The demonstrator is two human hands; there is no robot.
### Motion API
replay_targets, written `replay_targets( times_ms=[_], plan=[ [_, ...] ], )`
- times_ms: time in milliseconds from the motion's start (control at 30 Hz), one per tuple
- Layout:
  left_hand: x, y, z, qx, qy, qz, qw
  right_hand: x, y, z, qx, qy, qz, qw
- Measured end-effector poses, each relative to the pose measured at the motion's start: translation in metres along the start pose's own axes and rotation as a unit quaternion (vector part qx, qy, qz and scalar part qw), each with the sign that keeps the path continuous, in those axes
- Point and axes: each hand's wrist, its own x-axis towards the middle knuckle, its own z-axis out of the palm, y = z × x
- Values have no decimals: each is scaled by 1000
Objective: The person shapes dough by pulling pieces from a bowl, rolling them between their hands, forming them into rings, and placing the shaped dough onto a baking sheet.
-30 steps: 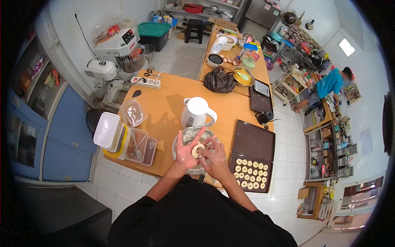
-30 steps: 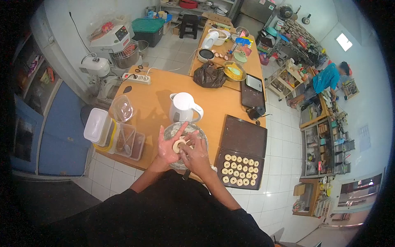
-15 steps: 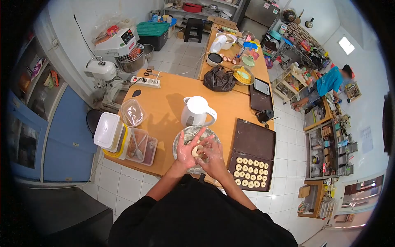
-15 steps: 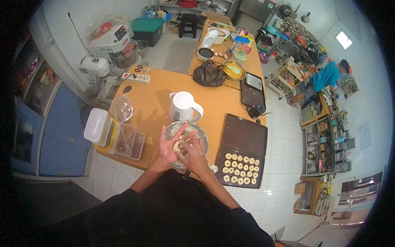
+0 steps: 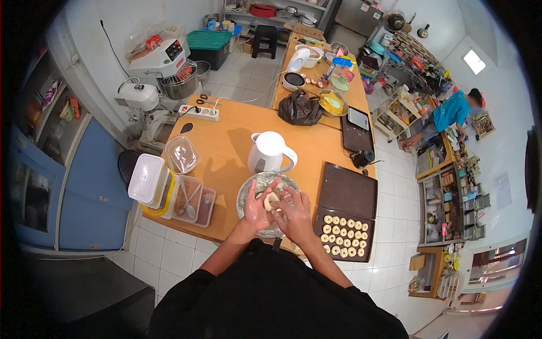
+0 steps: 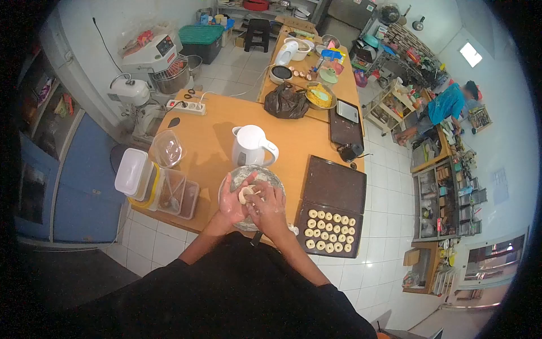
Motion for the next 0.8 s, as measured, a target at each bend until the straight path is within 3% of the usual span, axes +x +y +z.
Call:
replay_targets(
  times_ms=[167, 233, 267, 333, 433, 467, 533, 567, 633, 700, 767, 800],
  plan=[
    [-2, 1, 5, -52, -48, -25, 997, -2, 4, 4, -3, -15, -33, 999],
    [-5, 5, 18, -78, -67, -16, 995, 0, 3, 3, 188, 45, 130, 972],
    [-6, 6, 21, -76, -89, -9, 993, 1, 3, 1, 188, 45, 130, 972],
    [-5, 5, 21, -74, -113, -5, 991, 3, 4, -2, 191, -63, 234, 951],
    [-2, 1, 22, -66, -116, -16, 991, -5, 18, 16, 219, -39, 220, 950],
    [-3, 0, 24, -41, -66, -20, 997, -6, 25, 23, 219, -40, 219, 950],
    [-4, -1, 17, -15, -15, -23, 1000, -5, 32, 30, 455, -8, 258, 853],
    [0, -2, 4, 61, 18, -14, 998, -7, 37, 31, 454, -8, 258, 853],
    [0, -3, 2, 136, 49, -7, 989, -2, 39, 22, 524, 8, 325, 787],
    [-5, -4, 4, 347, 132, 59, 927, 0, 46, 20, 531, 7, 336, 778],
    [-7, -1, 11, 373, 148, 78, 913, -1, 51, 20, 638, 3, 360, 681],
    [-7, 0, 14, 414, 155, 98, 892, -1, 52, 20, 638, 2, 360, 681]
  ],
)
